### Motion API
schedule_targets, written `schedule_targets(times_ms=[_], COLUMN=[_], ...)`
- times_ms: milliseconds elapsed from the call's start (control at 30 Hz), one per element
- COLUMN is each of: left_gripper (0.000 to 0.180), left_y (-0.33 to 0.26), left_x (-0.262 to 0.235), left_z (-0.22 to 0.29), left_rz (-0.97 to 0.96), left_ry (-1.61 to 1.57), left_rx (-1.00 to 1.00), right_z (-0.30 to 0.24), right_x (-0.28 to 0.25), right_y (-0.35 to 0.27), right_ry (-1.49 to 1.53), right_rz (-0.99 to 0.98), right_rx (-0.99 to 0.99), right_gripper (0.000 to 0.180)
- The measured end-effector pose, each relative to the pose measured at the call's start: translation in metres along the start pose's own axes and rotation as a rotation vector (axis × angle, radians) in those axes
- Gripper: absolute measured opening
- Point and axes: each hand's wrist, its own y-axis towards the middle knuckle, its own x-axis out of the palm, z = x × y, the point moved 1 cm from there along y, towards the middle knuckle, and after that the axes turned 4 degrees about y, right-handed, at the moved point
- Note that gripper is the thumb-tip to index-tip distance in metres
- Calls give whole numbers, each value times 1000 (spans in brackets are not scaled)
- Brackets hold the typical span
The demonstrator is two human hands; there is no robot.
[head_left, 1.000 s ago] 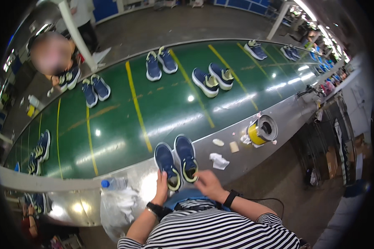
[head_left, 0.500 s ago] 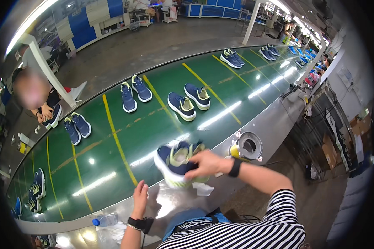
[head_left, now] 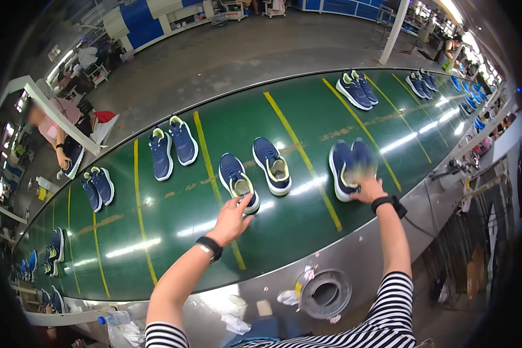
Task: The person wipes the exterior of blue sneakers with a white cloth on a factory assembly line. They handle the shoes one at a time, rotating them to clean different sides, and place them back on the moving conveyor belt.
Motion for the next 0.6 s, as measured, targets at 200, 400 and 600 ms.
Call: schedule_targets(times_ms=[200,400,600], left_gripper=[74,56,37], left_y=[77,124,53], left_x=[36,72,20], left_z=[14,38,-6], left_rz=[-74,-214,45], left_ry=[318,258,12], left_rx=[-63,-150,29], right_z=[14,11,-48], right_x=[28,20,-52], right_y=[-3,-25,-107], right_ry=[105,144,513], right_rz=[-17,354,349], right_rx=[-3,-126,-260], right_gripper=[51,58,46])
